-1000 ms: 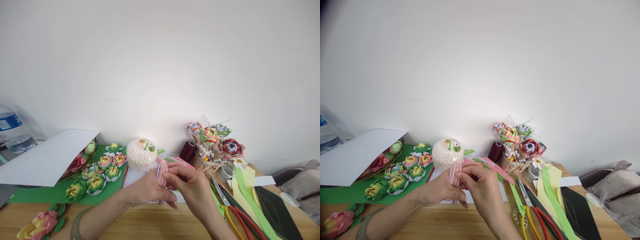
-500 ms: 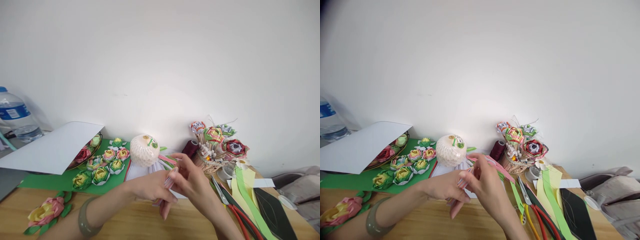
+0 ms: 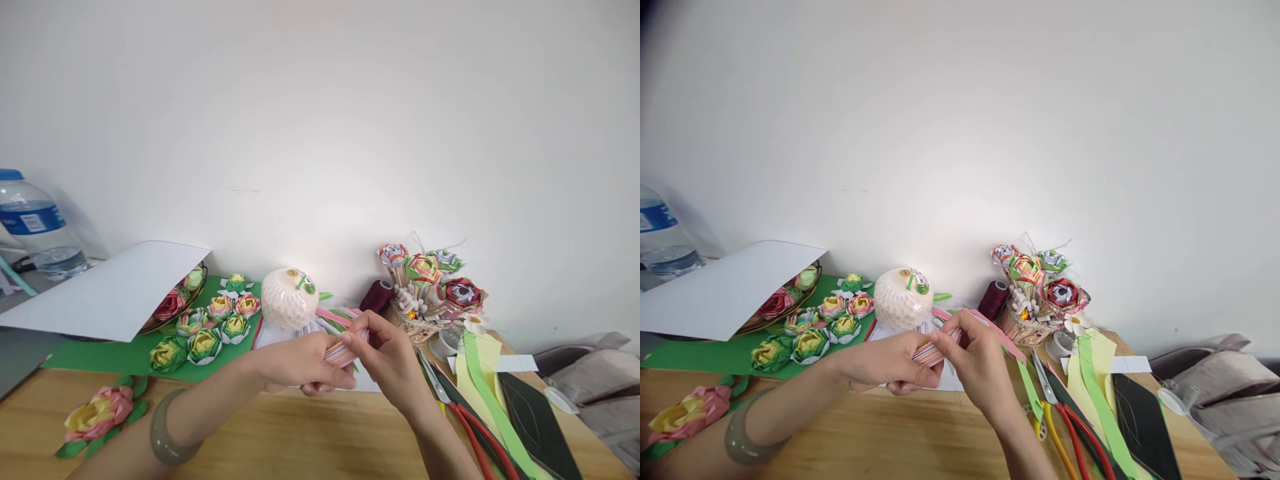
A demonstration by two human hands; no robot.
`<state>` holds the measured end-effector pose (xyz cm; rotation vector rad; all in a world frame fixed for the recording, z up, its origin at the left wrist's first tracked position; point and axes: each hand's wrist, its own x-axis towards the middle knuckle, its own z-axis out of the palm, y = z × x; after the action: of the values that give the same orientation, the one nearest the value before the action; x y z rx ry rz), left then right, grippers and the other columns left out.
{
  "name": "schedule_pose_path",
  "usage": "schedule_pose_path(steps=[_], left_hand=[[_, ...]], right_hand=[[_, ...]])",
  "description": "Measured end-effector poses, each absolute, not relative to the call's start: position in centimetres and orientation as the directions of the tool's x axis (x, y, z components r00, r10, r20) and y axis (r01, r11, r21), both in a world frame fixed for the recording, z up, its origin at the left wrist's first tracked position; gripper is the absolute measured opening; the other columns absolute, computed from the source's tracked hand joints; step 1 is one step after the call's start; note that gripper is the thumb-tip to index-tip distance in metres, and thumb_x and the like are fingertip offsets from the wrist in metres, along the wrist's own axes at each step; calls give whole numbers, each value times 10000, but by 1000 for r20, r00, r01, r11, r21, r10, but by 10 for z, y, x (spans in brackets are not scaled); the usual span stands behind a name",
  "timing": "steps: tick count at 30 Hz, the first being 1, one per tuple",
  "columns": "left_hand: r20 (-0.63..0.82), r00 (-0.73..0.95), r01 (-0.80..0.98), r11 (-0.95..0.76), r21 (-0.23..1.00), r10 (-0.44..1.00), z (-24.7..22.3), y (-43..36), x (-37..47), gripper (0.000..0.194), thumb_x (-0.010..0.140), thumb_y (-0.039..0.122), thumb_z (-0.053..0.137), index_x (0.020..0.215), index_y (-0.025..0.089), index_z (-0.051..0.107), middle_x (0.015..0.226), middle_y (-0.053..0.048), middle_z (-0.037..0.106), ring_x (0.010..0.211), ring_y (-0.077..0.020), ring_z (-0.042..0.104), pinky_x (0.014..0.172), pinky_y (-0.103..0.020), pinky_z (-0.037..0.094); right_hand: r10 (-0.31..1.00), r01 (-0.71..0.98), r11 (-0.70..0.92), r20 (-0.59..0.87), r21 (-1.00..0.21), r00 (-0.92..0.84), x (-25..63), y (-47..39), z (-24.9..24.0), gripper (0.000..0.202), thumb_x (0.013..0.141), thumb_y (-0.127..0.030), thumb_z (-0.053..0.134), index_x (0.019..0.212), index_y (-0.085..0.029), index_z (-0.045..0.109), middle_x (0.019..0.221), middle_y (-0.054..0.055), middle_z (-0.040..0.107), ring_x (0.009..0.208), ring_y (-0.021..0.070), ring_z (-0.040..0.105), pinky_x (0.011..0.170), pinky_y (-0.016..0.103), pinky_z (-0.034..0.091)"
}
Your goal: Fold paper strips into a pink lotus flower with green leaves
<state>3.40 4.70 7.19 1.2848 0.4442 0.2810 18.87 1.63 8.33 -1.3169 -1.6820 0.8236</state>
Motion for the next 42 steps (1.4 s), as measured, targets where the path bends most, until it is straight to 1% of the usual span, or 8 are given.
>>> schedule_pose_path(steps=[6,10,13,21,28,34,37,42], left_hand=[[-148,910,106,126,986,388,77,43,30,148,741,276,578,688,158,505,505,79,367,433,-48,270,423,-204,187],[3,816,186,-269,945,578,79,32,31,106,754,271,553,802,180,581,765,26,565,685,-106,489,606,-214,327],[-22,708,410,-384,827,706,79,23,31,311,715,472,572,799,173,591,675,9,562,617,-147,486,530,-232,296],[-7,710,520,-517,680,704,67,6,24,327,869,405,357,1025,199,557,892,-50,649,788,-212,584,647,-265,358],[-17,767,584,-687,433,641,37,4,27,338,893,386,320,1025,153,526,879,-103,646,758,-269,605,607,-307,367],[-131,783,589,-659,468,608,4,3,26,299,883,368,355,948,153,553,880,-108,662,801,-268,623,629,-307,404],[-135,784,587,-652,481,606,-4,-2,27,310,883,357,357,943,134,564,892,-126,667,807,-282,628,644,-328,417],[-127,810,553,-674,489,572,-5,-3,29,268,864,334,406,895,138,587,850,-107,665,765,-260,628,630,-308,414]], right_hand=[[946,346,172,58,-922,-318,194,10,87,329,837,-469,467,708,-170,511,503,-63,440,384,59,371,372,176,276],[947,471,223,76,-853,-311,199,-6,87,231,874,-368,450,817,-177,567,612,-17,542,526,104,503,493,207,386],[950,530,275,143,-802,-277,204,-22,83,177,884,-321,442,834,-204,566,723,3,580,626,132,525,564,233,408],[930,530,366,314,-765,-190,216,-46,53,128,885,-221,432,764,-215,475,778,8,525,737,141,510,661,237,416],[983,565,182,126,-805,-137,216,-50,27,87,887,-262,414,861,-209,478,770,8,561,688,145,552,615,247,453],[956,807,292,158,-514,-246,222,-56,-16,404,838,-124,430,1230,-219,405,1021,99,615,888,222,602,745,374,509],[905,857,412,247,-311,-346,222,-60,-24,388,827,-163,486,1214,-194,477,1103,146,589,1009,294,556,793,460,497],[906,772,406,102,-488,-412,218,-64,-13,248,860,-134,434,1036,-201,595,976,83,652,885,223,606,763,353,511]])
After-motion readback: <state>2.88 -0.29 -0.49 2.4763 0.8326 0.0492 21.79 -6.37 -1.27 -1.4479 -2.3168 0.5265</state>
